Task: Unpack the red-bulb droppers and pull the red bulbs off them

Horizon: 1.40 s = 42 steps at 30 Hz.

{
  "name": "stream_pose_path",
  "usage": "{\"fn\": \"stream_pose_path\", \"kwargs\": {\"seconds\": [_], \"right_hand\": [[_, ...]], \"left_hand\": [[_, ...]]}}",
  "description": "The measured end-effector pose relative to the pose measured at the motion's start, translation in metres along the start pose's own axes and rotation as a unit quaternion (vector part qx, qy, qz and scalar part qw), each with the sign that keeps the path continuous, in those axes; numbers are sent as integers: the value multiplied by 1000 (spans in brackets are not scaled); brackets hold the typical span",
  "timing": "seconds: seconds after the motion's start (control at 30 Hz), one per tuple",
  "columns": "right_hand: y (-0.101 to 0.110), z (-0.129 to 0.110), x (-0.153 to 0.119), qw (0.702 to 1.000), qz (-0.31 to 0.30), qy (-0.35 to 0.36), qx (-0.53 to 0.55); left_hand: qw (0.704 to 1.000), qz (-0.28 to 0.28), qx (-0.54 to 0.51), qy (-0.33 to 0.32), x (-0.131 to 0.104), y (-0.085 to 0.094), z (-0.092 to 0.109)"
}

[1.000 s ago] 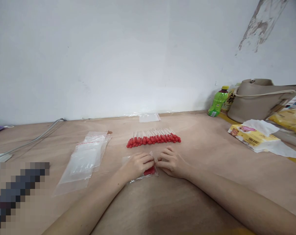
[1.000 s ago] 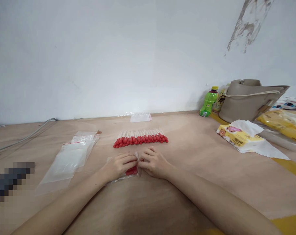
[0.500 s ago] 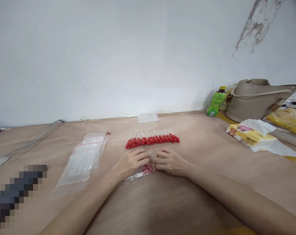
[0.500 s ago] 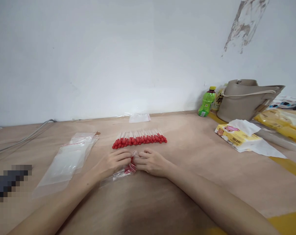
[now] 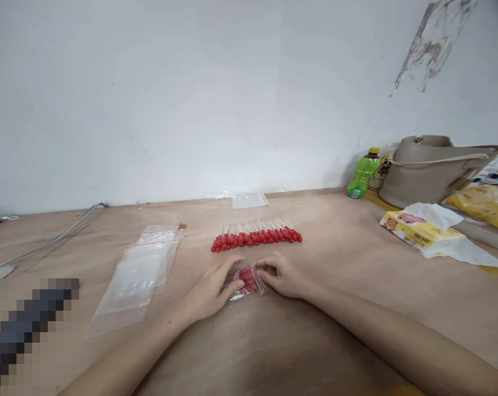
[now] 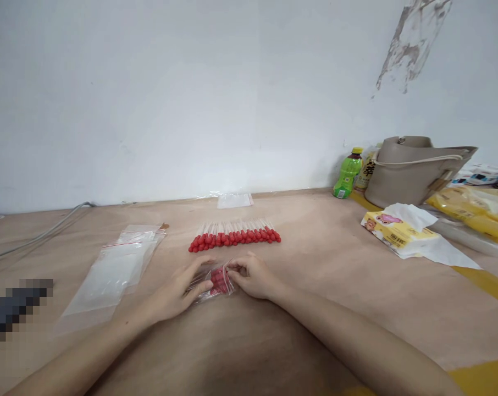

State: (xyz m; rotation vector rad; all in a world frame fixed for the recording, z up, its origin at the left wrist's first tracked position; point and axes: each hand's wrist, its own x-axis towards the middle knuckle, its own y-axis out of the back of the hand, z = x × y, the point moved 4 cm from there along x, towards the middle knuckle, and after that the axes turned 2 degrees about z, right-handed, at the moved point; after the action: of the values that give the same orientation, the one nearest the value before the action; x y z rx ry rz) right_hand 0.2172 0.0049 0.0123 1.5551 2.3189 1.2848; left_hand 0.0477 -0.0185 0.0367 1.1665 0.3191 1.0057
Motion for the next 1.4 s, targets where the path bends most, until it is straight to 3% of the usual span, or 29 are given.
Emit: {"fn": "stream_pose_path", "kwargs": {"seconds": [0.1,0.23,0.4,0.57,0.7,0.87,1.0,1.17,1.3,1.4], "right_hand": [[-7,1,5,999,-8,-19,-46],[-7,4,7,998,-24,-30,-59],[-5,4,2,998,-17,-17,65],[-18,5,1,972,-23,-46,230],[-20,6,1,958,-10,-72,276],[1,17,-2,940,41,-144,306],[16,30,-8,904,47,-222,363],[21,38,-10,859,45,-250,444],[37,41,-7,870,15,-230,436],[71,39,-6,901,-8,-214,377]], "left_hand": [[998,-2,-48,49,-13,-11,-12],[996,-3,-75,49,-14,-18,-20],[994,7,-97,40,-7,-20,-22],[995,-2,-98,19,-5,-19,-18],[996,-3,-83,21,-5,-18,-17],[997,-5,-73,35,-6,-13,-14],[996,-16,-76,37,-6,-12,-12],[996,-18,-75,36,-7,-14,-17],[996,-21,-71,39,-9,-14,-17],[996,-20,-69,44,-10,-13,-17]]}}
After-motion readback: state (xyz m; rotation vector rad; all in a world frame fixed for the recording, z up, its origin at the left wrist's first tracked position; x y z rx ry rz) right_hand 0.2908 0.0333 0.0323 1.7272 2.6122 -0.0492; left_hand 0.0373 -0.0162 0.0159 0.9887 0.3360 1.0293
